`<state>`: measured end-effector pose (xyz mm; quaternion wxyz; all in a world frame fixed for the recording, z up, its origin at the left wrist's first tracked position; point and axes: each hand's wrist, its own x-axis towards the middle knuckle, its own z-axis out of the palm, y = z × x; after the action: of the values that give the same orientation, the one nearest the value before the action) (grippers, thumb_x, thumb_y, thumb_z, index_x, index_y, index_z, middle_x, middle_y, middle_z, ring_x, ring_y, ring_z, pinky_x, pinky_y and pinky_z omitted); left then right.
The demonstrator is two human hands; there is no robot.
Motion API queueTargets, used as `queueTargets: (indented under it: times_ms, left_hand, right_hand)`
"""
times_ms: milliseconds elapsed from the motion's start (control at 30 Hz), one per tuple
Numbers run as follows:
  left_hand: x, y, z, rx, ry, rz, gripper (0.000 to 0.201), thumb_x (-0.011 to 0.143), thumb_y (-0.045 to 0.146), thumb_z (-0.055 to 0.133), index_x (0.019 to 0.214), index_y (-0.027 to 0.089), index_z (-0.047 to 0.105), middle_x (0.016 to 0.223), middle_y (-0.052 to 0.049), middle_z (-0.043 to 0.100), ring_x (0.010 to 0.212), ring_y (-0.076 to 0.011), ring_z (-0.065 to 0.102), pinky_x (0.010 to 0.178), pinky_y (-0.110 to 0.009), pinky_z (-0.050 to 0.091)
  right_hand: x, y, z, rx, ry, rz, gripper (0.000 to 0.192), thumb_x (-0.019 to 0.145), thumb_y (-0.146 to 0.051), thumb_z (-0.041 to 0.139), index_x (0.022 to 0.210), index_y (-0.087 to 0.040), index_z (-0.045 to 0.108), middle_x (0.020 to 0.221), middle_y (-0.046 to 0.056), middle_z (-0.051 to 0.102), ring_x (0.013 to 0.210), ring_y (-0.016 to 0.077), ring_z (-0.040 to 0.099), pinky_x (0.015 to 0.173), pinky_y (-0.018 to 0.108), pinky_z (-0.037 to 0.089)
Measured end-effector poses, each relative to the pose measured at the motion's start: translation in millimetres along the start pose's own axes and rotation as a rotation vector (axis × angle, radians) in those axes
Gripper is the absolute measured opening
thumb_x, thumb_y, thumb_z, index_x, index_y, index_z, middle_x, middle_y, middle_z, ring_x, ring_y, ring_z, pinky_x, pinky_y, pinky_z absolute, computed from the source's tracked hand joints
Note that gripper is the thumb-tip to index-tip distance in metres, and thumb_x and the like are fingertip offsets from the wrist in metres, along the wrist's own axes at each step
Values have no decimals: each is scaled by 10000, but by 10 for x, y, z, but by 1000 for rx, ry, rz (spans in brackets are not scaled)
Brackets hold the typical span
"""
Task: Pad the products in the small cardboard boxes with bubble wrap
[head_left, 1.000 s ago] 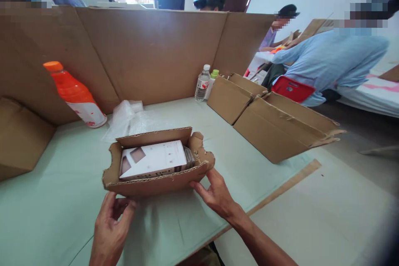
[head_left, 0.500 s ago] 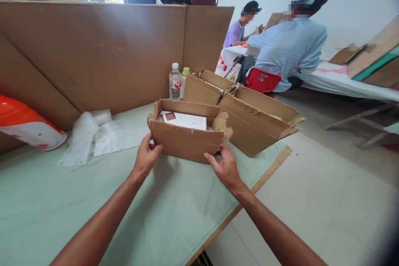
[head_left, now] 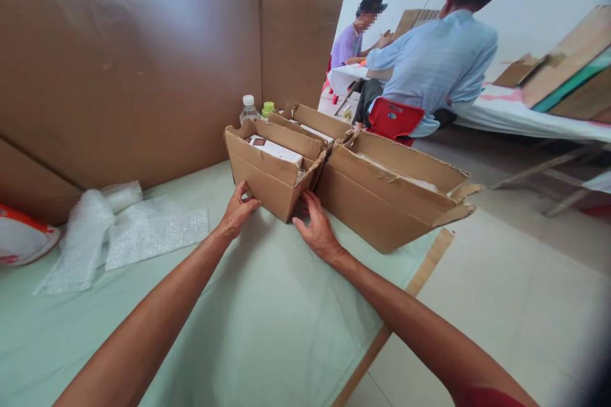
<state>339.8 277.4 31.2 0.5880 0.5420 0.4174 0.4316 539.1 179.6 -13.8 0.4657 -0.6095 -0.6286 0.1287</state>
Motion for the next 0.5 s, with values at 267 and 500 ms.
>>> queueTargets:
  times_ms: [267,500]
  left_hand:
    - [219,-37,36,43,-51,11,851,567,301,701,1394,193,529,1440,-132,554,1029,-261,652,844,-371,517]
    - [223,-236,104,161,-112,81,791,652,293,626,1418,144,495,1430,-157,577,1251,-314,585,1077,-489,450]
  right_hand:
    - [-24,138,88,104,-2,92,687,812,-207,597,1479,-200,432,1562,190,395,1329,295,547,1022,470,558]
    - [0,258,125,186,18,92,649,794,-239,611,1430,-166,504,1575,202,375,1294,295,576,990,442,581]
